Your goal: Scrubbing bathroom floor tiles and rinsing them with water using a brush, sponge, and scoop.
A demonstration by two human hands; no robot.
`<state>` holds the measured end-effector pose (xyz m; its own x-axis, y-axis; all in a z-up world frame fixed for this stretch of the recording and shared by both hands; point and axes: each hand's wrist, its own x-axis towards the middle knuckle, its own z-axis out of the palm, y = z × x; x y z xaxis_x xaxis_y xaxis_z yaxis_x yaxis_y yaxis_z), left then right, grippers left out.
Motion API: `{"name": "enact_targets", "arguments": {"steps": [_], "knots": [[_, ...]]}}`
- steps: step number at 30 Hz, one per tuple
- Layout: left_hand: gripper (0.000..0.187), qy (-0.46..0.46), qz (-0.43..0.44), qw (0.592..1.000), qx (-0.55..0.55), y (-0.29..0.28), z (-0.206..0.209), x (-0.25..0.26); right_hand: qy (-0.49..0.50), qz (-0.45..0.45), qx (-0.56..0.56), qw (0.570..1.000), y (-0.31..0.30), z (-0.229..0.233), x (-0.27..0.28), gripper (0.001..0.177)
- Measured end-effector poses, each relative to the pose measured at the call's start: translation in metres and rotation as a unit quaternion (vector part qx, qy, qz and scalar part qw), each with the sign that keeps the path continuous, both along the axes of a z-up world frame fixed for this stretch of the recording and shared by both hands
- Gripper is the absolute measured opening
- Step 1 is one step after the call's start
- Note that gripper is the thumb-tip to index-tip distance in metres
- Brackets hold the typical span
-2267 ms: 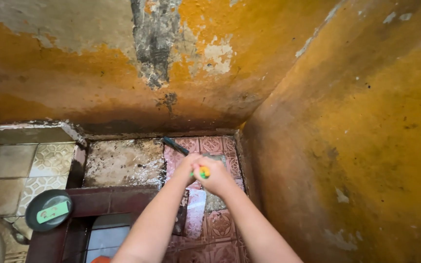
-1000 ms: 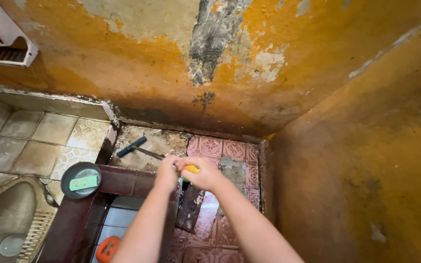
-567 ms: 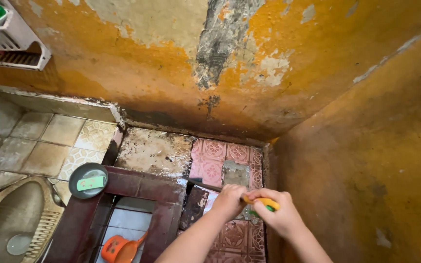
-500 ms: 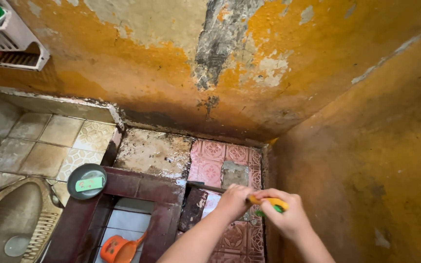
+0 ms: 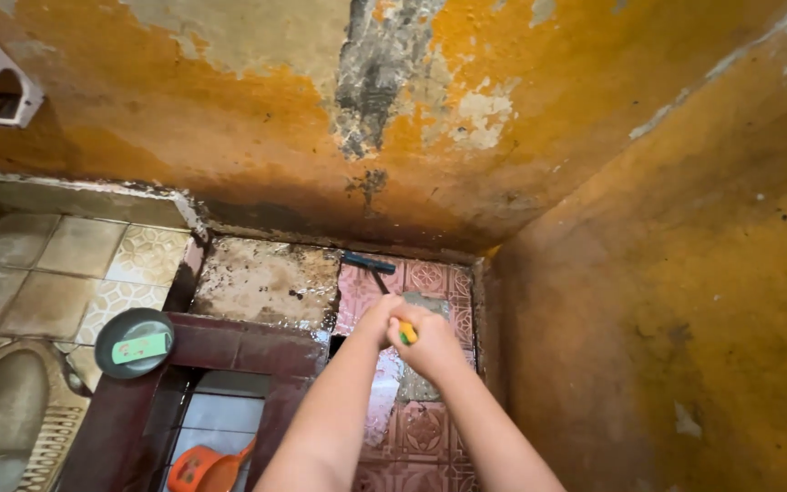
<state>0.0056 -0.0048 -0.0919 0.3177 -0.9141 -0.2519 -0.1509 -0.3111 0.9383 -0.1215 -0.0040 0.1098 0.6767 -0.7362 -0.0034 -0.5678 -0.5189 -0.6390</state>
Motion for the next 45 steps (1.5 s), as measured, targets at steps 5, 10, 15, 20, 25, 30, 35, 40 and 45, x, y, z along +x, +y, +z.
{"name": "enact_targets", "arguments": {"steps": [5, 10, 15, 20, 25, 30, 35, 40, 45], "knots": [[0.019, -0.307, -0.127, 0.943, -0.005, 0.019, 0.046, -0.009, 0.020, 0.010, -0.005, 1.000, 0.005, 0.030, -0.018, 0.019], [0.026, -0.260, -0.207, 0.942, 0.048, 0.031, 0.128, -0.041, -0.080, -0.114, 0.075, 0.987, 0.004, 0.089, -0.042, 0.017], [0.029, -0.234, -0.204, 0.951, -0.013, 0.014, 0.182, -0.067, -0.066, -0.231, 0.060, 0.969, 0.003, 0.110, -0.071, 0.012], [0.028, -0.147, -0.194, 0.969, -0.045, -0.019, 0.163, -0.082, -0.012, -0.319, 0.038, 0.947, 0.010, 0.104, -0.071, 0.012], [0.035, -0.105, -0.244, 0.951, 0.156, -0.119, -0.015, -0.102, 0.014, -0.199, -0.067, 0.978, -0.001, 0.031, -0.068, 0.019], [0.048, -0.096, -0.303, 0.933, 0.170, -0.086, 0.015, -0.095, 0.011, -0.206, -0.007, 0.979, -0.001, 0.016, -0.072, 0.016], [0.035, -0.325, -0.318, 0.889, 0.061, -0.036, 0.128, -0.083, -0.025, -0.275, 0.040, 0.960, -0.011, 0.051, -0.084, 0.010], [0.046, -0.348, -0.355, 0.866, 0.047, -0.035, 0.148, -0.064, -0.072, -0.293, 0.106, 0.947, -0.010, 0.073, -0.069, 0.009], [0.028, -0.312, -0.312, 0.897, 0.018, -0.007, 0.201, -0.045, -0.094, -0.266, 0.070, 0.957, 0.003, 0.098, -0.059, 0.009]]}}
